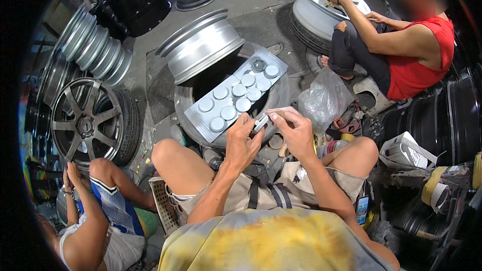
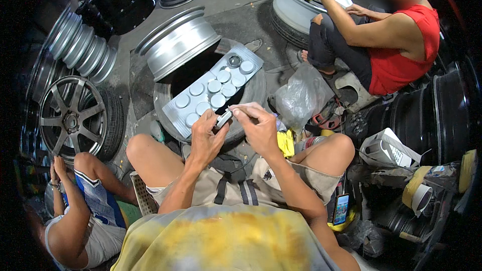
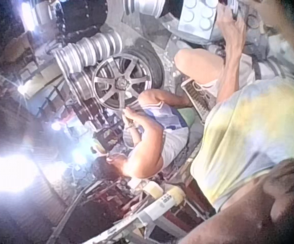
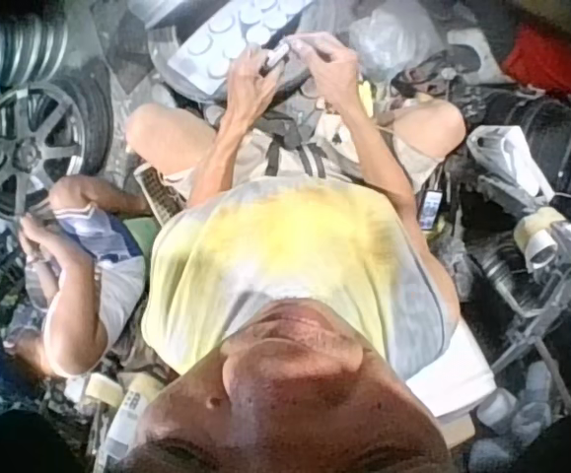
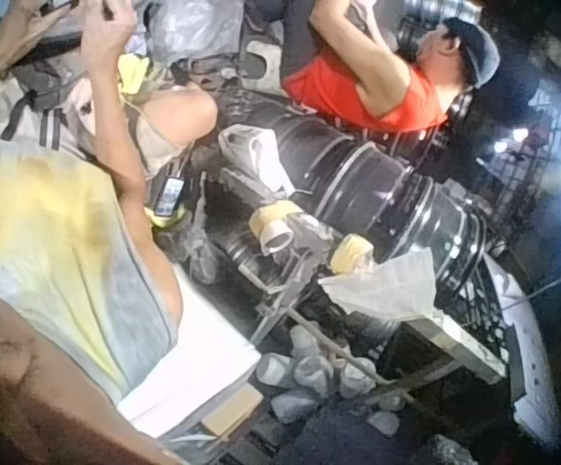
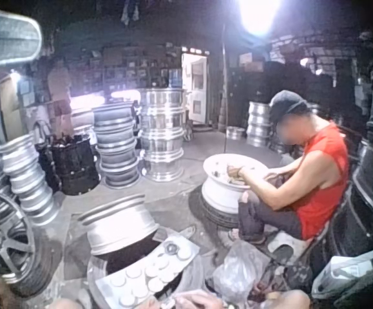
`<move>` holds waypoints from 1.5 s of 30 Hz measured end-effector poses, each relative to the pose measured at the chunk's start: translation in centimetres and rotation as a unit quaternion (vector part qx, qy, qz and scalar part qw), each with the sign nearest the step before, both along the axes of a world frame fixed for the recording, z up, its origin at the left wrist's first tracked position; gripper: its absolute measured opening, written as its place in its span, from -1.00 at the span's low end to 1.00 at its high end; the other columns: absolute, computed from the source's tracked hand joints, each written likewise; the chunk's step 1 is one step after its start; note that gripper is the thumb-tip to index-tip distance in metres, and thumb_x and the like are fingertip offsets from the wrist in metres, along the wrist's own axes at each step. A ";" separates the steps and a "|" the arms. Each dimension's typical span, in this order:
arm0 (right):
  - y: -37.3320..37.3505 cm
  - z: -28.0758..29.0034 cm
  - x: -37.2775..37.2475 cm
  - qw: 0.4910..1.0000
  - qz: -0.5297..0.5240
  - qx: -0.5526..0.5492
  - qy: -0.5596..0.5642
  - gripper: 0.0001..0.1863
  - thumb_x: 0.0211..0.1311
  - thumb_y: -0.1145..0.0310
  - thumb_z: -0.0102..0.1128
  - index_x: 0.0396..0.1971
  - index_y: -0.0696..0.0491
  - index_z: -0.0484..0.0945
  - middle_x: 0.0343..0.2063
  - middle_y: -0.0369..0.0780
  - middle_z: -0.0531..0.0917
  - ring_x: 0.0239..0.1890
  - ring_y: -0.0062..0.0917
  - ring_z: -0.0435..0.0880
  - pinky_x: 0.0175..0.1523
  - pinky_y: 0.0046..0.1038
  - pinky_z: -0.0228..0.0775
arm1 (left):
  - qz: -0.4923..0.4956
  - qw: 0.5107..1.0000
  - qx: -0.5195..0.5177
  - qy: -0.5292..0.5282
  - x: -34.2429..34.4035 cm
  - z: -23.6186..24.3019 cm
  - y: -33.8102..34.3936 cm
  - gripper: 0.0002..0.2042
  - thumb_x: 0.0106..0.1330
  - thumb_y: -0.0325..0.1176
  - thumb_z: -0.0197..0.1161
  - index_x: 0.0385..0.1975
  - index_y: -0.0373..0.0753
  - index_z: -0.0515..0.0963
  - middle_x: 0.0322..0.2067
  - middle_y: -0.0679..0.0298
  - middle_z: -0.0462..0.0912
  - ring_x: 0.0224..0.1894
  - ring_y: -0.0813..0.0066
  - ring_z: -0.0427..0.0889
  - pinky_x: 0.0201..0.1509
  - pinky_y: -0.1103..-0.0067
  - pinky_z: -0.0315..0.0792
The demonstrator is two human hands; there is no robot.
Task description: The person sits on the floor in a workshop and cleans small, round, silver metal caps using a yellow cloth. They wipe each cap individually and place them onto a metal tray. The person also handles a silver car wheel rim, wiping it with the cloth before setting it aside.
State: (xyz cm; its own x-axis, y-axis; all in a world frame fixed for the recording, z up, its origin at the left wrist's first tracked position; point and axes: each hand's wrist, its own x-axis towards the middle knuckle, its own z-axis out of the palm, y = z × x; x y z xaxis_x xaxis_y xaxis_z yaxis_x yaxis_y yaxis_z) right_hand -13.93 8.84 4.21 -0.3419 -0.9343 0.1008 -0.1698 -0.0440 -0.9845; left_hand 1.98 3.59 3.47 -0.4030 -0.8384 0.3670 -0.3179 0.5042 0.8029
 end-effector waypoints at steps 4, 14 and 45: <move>0.1 -4.6 -0.3 0.918 0.035 0.086 -0.387 -0.81 0.41 0.44 0.24 -0.13 0.21 0.74 -0.17 -0.19 0.76 -0.14 -0.56 0.71 0.03 -0.46 0.55 | -0.010 1.000 0.002 0.029 -0.3 0.2 -0.2 -0.87 0.13 -0.59 0.39 -0.39 -0.41 0.56 -0.51 0.14 0.42 -0.49 0.28 0.44 -0.41 0.41 0.31; 0.4 -1.1 -0.1 0.992 0.010 -0.053 0.112 -0.79 0.33 0.48 0.30 -0.08 0.15 0.72 -0.13 -0.20 0.73 -0.19 -0.48 0.70 -0.04 -0.37 0.55 | -0.004 0.991 0.134 -0.002 0.4 0.4 -0.6 -0.82 0.16 -0.52 0.42 -0.39 -0.35 0.51 -0.51 0.28 0.58 -0.55 0.57 0.42 -0.46 0.56 0.32; 0.3 1.0 0.8 0.978 -0.012 -0.133 0.160 -0.73 0.15 0.56 0.33 -0.12 0.13 0.73 -0.21 -0.15 0.73 -0.13 -0.25 0.68 -0.01 -0.32 0.55 | -0.005 0.978 0.151 0.144 -0.3 0.1 0.4 -0.83 0.03 -0.58 0.42 -0.51 -0.41 0.50 -0.62 0.24 0.39 -0.56 0.55 0.33 -0.47 0.52 0.25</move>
